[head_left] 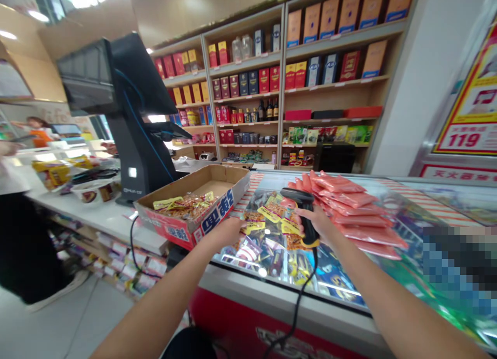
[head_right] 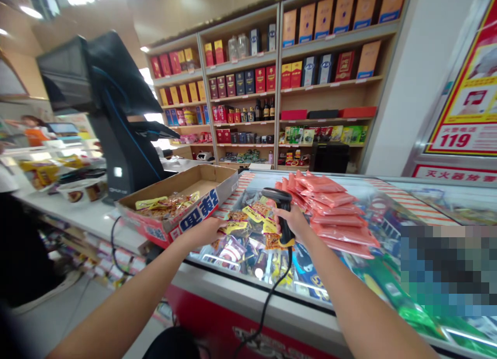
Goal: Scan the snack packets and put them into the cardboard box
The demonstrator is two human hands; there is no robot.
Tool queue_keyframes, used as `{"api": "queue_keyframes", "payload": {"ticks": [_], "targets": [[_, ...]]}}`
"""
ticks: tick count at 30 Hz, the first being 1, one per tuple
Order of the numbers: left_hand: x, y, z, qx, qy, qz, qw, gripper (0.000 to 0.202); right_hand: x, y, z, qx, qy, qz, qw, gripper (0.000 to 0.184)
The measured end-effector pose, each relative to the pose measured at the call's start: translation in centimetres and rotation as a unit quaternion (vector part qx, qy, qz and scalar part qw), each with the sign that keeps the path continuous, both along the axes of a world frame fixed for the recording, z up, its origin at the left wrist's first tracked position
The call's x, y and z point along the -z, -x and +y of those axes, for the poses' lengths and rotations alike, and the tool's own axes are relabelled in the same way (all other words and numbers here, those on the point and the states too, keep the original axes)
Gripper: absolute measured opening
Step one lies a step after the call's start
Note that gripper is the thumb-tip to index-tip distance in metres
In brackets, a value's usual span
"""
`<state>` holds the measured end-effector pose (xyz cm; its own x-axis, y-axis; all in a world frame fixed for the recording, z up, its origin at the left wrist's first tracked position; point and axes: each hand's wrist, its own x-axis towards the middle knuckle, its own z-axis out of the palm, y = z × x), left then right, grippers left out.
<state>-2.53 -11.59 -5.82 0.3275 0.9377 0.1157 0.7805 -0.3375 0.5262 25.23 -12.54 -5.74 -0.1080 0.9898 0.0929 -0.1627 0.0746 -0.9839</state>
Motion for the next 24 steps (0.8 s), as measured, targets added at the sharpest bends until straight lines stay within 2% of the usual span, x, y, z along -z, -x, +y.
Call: {"api": "queue_keyframes", "payload": {"ticks": [2, 3, 4, 5, 7, 9, 10, 12, 14, 18, 20, 22, 24], "targets": [[0.0, -1.0, 0.7, -0.003, 0.012, -0.118, 0.993, 0.020, -0.1, -0.1, 0.0, 0.005, 0.003, 0.005, 1.000, 0.030], [-0.1, -1.7, 1.1, -0.009, 0.042, -0.203, 0.978, 0.020, -0.1, -0.1, 0.0, 0.003, 0.005, 0.011, 1.000, 0.030], [-0.3, -2.4, 1.7, -0.015, 0.082, -0.298, 0.951, 0.018, -0.1, -0.1, 0.0, -0.003, 0.008, 0.019, 1.000, 0.029], [-0.6, -3.2, 2.2, -0.019, 0.129, -0.394, 0.910, 0.017, -0.1, 0.0, -0.1, -0.011, 0.011, 0.027, 1.000, 0.029], [-1.5, -4.9, 3.4, -0.012, 0.220, -0.558, 0.800, 0.015, -0.2, 0.0, -0.1, -0.029, 0.013, 0.047, 0.998, 0.029], [-2.2, -6.7, 4.4, 0.014, 0.282, -0.662, 0.694, 0.021, -0.1, 0.2, -0.2, -0.033, 0.016, 0.056, 0.998, 0.030], [-2.5, -7.7, 4.9, 0.026, 0.298, -0.695, 0.654, 0.025, -0.1, 0.4, -0.2, -0.029, 0.017, 0.054, 0.998, 0.030], [-2.5, -9.5, 5.5, 0.039, 0.303, -0.736, 0.604, 0.029, 0.1, 0.7, -0.2, -0.013, 0.012, 0.042, 0.999, 0.031], [-2.0, -11.0, 5.7, 0.041, 0.295, -0.748, 0.593, 0.025, 0.3, 1.2, -0.1, 0.013, -0.002, 0.028, 1.000, 0.032], [-0.7, -12.4, 5.3, 0.057, 0.259, -0.737, 0.622, 0.011, 0.7, 2.0, 0.1, 0.096, -0.051, -0.017, 0.994, 0.038], [-0.3, -12.4, 5.0, 0.086, 0.246, -0.744, 0.615, 0.003, 0.8, 2.2, 0.2, 0.128, -0.078, -0.048, 0.988, 0.040], [-0.3, -12.2, 4.7, 0.129, 0.252, -0.736, 0.615, 0.016, 1.0, 2.0, 0.4, 0.160, -0.091, -0.072, 0.980, 0.039], [-0.4, -12.0, 4.6, 0.169, 0.267, -0.696, 0.644, 0.027, 1.1, 1.6, 0.6, 0.194, -0.087, -0.088, 0.973, 0.035]]}}
